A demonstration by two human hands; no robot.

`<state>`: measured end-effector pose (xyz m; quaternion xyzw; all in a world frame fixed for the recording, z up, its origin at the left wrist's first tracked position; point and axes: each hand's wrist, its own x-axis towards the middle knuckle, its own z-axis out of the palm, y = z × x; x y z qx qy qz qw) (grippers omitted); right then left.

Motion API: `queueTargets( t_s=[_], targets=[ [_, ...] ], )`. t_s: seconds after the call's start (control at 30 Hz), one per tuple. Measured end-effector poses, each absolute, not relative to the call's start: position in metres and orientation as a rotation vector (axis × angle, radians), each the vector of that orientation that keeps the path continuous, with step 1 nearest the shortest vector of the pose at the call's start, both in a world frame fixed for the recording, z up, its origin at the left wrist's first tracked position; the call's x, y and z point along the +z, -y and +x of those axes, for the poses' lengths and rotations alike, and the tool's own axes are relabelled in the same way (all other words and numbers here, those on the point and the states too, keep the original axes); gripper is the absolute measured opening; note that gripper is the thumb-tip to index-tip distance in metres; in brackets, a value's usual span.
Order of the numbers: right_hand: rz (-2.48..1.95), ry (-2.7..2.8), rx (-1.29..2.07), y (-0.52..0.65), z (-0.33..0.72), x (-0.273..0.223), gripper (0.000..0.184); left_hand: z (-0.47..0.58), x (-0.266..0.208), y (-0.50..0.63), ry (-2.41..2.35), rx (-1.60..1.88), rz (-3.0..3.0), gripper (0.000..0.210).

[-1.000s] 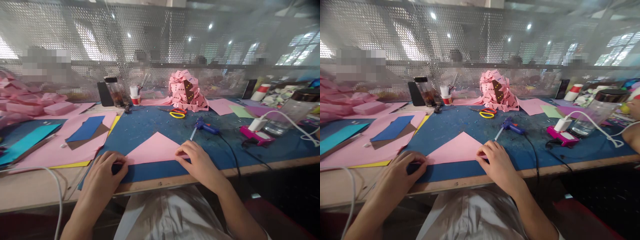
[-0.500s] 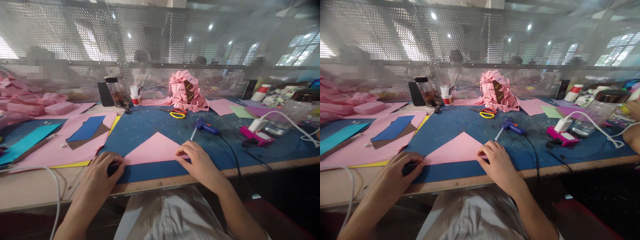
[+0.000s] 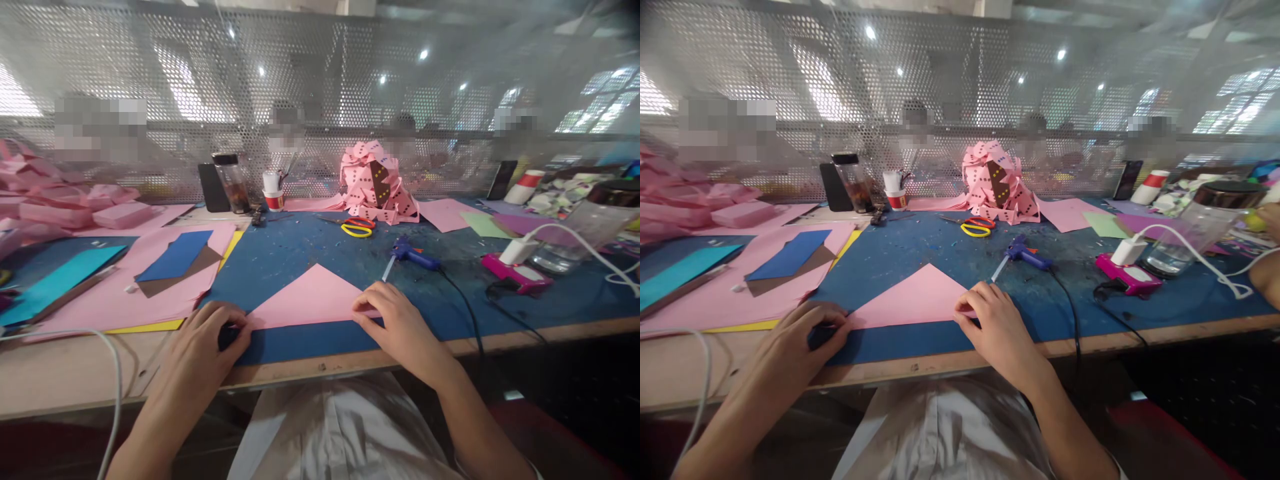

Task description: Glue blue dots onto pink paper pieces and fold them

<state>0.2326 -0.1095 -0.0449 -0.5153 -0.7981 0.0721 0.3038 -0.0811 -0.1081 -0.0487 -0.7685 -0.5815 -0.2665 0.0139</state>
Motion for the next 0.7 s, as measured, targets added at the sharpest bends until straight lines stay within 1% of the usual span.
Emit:
queueTargets(
  t_s=[0.23,0.7],
  targets=[
    [-1.352,2.110,0.185,0.110,0.232,-0.044,0.005,-0.093,-0.056,0.103,1.819,-0.834,-2.385,0.018],
    [-1.347,2.106,0.183,0.109,0.232,-0.045,0.005,-0.112,-0.054,0.102,1.846,-0.898,-2.432,0.014]
  ],
)
